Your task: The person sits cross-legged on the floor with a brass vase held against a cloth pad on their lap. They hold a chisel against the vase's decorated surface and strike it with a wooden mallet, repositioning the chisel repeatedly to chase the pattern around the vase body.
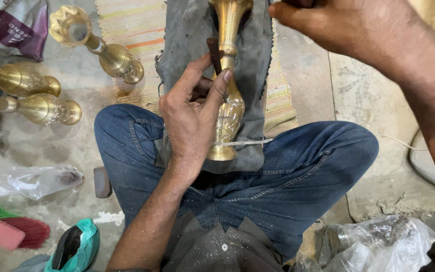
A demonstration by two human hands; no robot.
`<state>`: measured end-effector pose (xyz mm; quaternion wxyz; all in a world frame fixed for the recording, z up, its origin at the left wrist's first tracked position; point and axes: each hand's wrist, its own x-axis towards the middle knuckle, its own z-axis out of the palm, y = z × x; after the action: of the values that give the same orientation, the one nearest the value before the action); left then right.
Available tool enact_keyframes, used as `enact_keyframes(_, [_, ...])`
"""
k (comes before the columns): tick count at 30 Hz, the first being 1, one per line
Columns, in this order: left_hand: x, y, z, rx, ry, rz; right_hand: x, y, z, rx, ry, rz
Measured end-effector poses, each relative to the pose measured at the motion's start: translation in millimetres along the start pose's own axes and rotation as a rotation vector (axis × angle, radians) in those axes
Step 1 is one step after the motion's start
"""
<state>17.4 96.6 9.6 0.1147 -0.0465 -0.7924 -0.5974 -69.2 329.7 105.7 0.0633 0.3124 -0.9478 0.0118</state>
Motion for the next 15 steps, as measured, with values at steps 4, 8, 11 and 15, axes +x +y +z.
enact_keyframes(4, [0,-2,1,0.008,-0.002,-0.021,0,4,4,-0.048,-0.015,0.008])
enact_keyframes(8, [-1,-5,1,-0.017,-0.001,0.008,-3,5,7,0.175,-0.008,0.060])
enact_keyframes(11, [-2,-8,2,-0.021,-0.016,0.038,-10,10,5,-0.158,-0.105,0.039])
enact_keyframes(15, [-3,-11,1,0.018,-0.022,0.001,-12,11,7,-0.285,0.133,-0.252])
